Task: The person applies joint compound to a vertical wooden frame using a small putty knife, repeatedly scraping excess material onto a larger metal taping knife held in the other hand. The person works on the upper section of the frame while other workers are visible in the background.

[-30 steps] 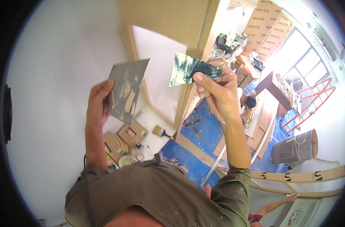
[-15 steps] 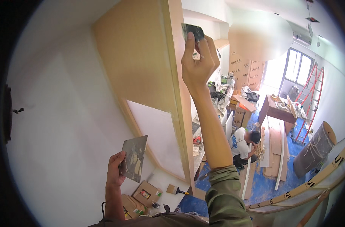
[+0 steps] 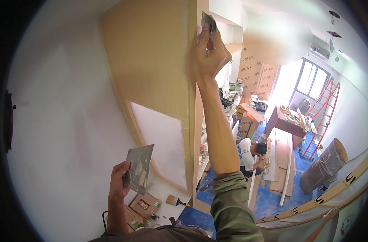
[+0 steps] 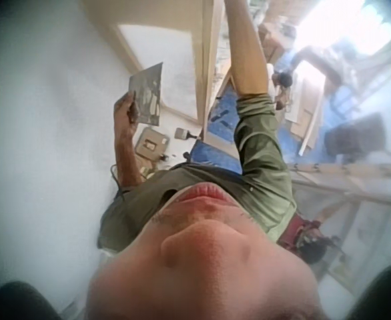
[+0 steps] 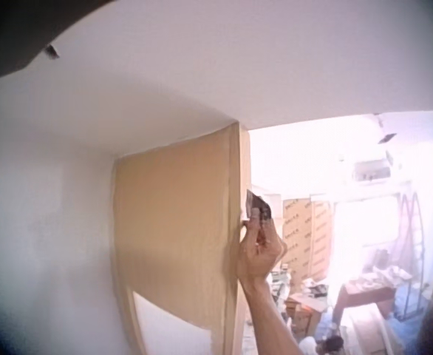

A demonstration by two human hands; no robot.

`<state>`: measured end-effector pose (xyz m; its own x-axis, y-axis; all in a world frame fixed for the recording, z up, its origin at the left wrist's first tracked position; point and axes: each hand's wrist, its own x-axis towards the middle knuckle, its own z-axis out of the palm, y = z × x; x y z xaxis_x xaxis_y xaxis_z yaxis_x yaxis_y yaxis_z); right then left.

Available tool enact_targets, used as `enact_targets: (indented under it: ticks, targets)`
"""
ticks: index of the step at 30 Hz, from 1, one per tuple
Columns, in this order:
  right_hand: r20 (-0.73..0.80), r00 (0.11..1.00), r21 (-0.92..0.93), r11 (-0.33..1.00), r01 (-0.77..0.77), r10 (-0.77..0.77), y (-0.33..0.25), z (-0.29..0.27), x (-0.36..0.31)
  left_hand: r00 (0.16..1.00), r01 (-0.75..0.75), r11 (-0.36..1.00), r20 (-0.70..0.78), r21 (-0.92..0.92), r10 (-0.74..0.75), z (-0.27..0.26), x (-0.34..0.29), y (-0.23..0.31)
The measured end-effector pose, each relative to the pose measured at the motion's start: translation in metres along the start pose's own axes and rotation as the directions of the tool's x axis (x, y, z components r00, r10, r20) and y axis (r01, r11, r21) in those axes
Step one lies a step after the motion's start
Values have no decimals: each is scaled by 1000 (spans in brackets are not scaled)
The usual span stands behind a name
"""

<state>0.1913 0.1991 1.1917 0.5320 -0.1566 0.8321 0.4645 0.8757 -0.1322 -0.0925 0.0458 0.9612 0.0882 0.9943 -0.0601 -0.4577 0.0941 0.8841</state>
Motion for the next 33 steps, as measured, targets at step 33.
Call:
enact_targets:
  ticks: [33]
  targets:
    - [-126,930,-191,928,319,-346,-11,-10,-6,999,41,999,6,-16,-41,-24,19,-4]
